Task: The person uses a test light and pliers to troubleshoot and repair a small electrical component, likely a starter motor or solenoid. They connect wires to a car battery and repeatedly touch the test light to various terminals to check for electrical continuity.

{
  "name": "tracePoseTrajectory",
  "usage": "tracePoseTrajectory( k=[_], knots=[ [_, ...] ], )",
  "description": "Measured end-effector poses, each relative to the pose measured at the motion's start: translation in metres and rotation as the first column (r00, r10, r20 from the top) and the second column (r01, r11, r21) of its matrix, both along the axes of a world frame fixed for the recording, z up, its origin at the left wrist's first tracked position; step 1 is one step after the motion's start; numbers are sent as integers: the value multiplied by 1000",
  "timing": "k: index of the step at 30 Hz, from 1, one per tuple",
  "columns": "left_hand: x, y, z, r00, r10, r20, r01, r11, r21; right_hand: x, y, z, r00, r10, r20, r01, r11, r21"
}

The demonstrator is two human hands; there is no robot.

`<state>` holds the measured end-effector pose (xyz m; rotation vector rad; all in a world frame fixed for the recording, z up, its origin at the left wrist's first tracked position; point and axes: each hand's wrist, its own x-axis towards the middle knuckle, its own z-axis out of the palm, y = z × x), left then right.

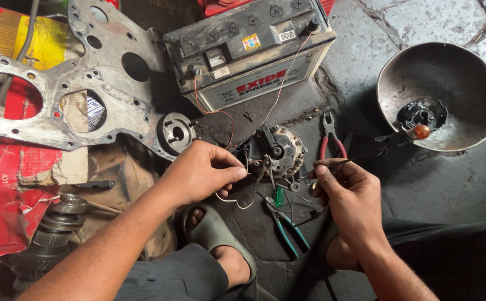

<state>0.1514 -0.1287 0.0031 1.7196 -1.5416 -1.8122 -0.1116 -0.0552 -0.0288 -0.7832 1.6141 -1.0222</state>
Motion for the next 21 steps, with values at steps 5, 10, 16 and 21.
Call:
tracePoseTrajectory(
  k=[5, 10, 16, 21],
  knots=[
    [-3, 2, 0, 1000, -9, -13, 9, 999, -53, 0, 1, 1, 1000, 3, 1, -3, 1000, -12],
    [-4, 4, 0, 996, -60, 71, 71, 982, -175, 1, 1, 4, 1000, 2, -5, -2, 1000, -9],
    [-9, 8, 2, 987, -45, 156, 77, 975, -207, 2, 0, 8, 999, 9, -44, -8, 1000, 29],
    [-12, 11, 1, 973, -59, 225, 124, 950, -288, 4, 2, 11, 999, -22, -35, 20, 998, -56]
  ],
)
